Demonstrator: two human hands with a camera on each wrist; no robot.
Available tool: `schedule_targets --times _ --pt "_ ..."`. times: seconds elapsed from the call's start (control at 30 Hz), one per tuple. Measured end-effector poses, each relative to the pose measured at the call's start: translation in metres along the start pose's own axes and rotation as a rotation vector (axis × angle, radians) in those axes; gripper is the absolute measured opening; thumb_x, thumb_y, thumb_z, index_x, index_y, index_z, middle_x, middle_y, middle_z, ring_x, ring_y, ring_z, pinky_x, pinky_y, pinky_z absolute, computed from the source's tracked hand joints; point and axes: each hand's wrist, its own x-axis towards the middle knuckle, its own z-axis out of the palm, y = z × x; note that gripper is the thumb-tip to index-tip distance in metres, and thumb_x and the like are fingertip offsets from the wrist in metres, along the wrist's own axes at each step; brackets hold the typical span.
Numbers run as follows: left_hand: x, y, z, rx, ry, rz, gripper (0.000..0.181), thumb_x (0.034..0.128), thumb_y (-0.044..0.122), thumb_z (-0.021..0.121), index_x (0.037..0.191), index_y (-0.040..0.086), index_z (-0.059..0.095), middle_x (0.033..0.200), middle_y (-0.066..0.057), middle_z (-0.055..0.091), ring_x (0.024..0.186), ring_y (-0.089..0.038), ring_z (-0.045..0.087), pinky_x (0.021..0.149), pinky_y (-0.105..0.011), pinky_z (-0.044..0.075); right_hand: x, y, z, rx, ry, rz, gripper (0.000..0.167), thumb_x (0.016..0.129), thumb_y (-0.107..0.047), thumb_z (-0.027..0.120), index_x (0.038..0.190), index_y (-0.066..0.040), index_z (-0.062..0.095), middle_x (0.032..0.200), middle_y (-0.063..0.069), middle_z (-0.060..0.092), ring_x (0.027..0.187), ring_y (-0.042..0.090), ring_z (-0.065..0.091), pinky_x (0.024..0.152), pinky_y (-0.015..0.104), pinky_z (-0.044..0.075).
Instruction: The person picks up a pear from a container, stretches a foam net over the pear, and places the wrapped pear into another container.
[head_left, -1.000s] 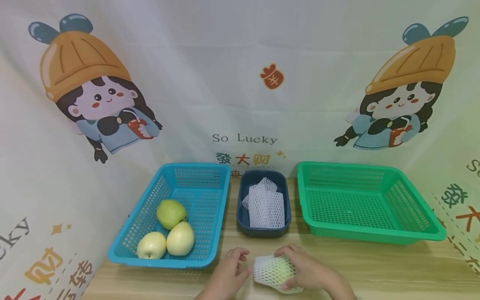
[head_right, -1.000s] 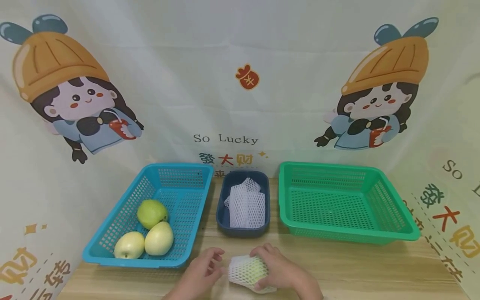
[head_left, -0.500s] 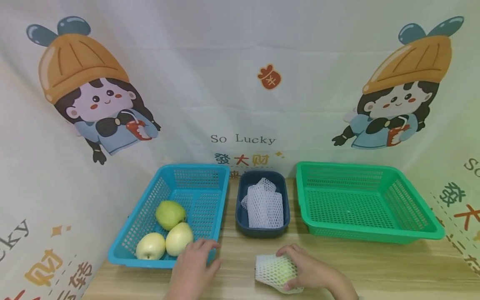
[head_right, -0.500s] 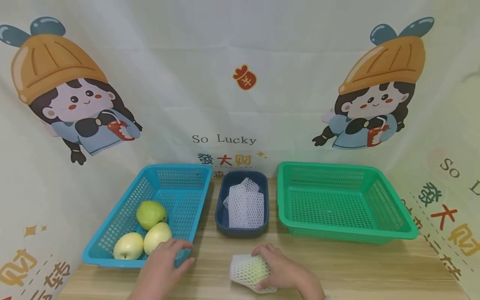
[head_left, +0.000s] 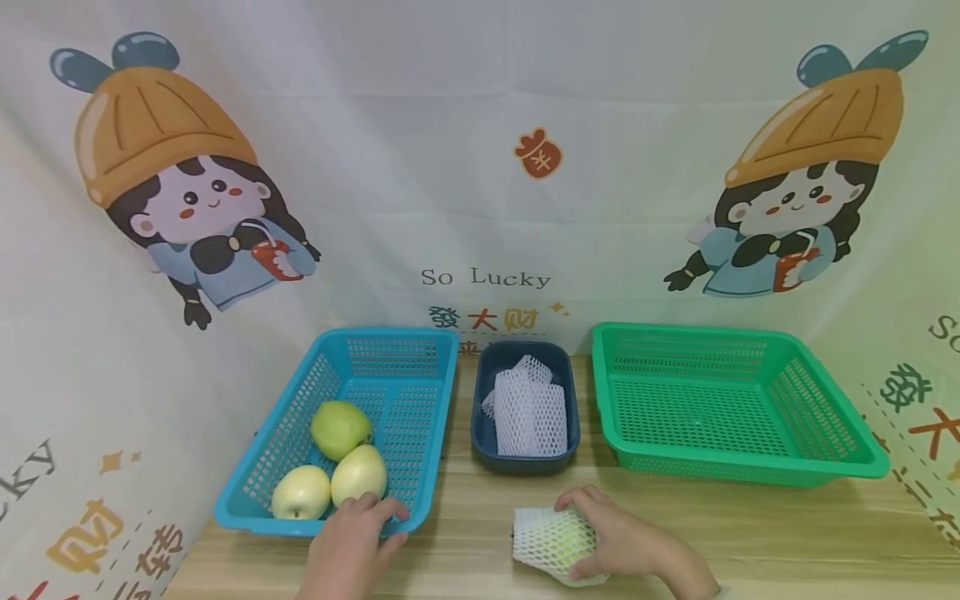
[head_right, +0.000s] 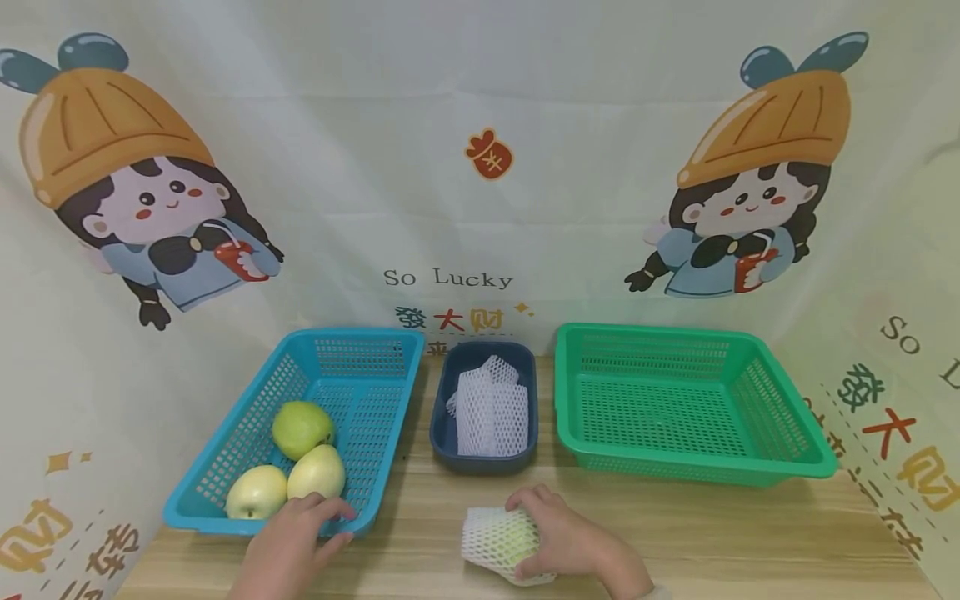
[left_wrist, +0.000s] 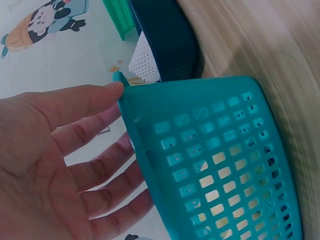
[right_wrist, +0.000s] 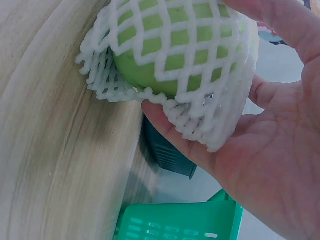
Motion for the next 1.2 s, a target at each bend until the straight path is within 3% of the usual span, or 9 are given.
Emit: schedule_targets --times 0.23,0.6,0.93,1.2 --pt "-0.002 -0.002 0.003 0.030 0.049 0.043 0.019 0.0730 0.022 0.076 0.087 0.025 0.064 0.084 0.005 0.060 0.079 -0.017 0.055 0.065 -0.037 0.047 0.001 -0.003 -0.004 -0.050 0.000 -0.027 0.061 0.066 -0.028 0.078 0.116 -0.013 0.047 0.120 0.005 0.045 0.107 0.024 0.050 0.091 0.042 0.044" --pt "-0.003 -0.002 0.004 0.022 0.033 0.033 0.018 0.0745 0.022 0.075 0.088 0.024 0.063 0.086 0.003 0.060 0.080 -0.018 0.055 0.069 -0.041 0.048 0.005 -0.007 -0.004 -0.092 -0.032 -0.017 0.061 0.064 -0.023 0.079 0.115 -0.012 0.048 0.114 0.005 0.046 0.106 0.025 0.048 0.086 0.045 0.045" --pt "-0.003 -0.002 0.006 0.011 0.037 0.037 0.019 0.0743 0.022 0.075 0.088 0.024 0.063 0.085 0.003 0.059 0.079 -0.017 0.053 0.067 -0.040 0.046 0.009 -0.008 0.003 -0.032 -0.113 0.001 0.074 0.059 -0.015 0.079 0.122 -0.010 0.040 0.110 0.008 0.050 0.095 0.019 0.052 0.081 0.032 0.045" --pt "-0.004 -0.002 0.006 0.002 0.032 0.030 0.019 0.0744 0.022 0.075 0.088 0.025 0.062 0.086 0.003 0.060 0.079 -0.016 0.053 0.070 -0.041 0.046 0.008 -0.013 -0.003 -0.074 -0.097 -0.022 0.071 0.060 -0.019 0.079 0.120 -0.010 0.041 0.108 0.006 0.050 0.095 0.017 0.051 0.080 0.031 0.045"
